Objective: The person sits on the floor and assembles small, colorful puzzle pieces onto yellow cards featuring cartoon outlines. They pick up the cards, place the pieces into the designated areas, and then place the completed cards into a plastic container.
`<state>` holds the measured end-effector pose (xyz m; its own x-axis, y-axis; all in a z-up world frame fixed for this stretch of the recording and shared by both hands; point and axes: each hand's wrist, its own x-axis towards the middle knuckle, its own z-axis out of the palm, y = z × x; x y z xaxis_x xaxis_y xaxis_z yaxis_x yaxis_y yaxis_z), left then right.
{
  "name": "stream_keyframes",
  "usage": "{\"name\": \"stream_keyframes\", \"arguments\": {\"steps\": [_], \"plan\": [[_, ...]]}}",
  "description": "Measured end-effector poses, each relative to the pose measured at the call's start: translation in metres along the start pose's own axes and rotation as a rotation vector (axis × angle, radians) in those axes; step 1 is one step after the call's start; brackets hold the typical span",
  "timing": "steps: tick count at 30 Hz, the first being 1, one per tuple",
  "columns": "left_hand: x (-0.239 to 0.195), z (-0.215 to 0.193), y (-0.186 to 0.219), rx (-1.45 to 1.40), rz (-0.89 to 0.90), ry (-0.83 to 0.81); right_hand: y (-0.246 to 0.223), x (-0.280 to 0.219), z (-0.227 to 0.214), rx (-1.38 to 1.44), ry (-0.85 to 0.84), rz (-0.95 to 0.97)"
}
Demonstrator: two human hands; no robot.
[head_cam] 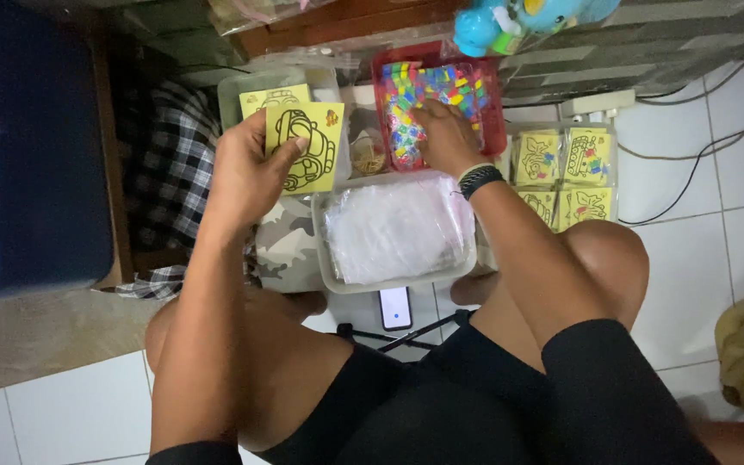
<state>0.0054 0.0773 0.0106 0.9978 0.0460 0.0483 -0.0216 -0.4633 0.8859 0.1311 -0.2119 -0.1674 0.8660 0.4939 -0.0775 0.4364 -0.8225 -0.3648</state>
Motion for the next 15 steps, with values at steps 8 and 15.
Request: {"name": "stream_keyframes", "arguments": {"steps": [8,15], "plan": [[0.016,-0.014,0.001,0.076,0.055,0.037,-0.020,0.013,-0.078,0.075,0.104,-0.390],[0.020,-0.010,-0.003,0.076,0.200,0.062,-0.069,0.011,-0.056,0.245,0.102,-0.492]]}}
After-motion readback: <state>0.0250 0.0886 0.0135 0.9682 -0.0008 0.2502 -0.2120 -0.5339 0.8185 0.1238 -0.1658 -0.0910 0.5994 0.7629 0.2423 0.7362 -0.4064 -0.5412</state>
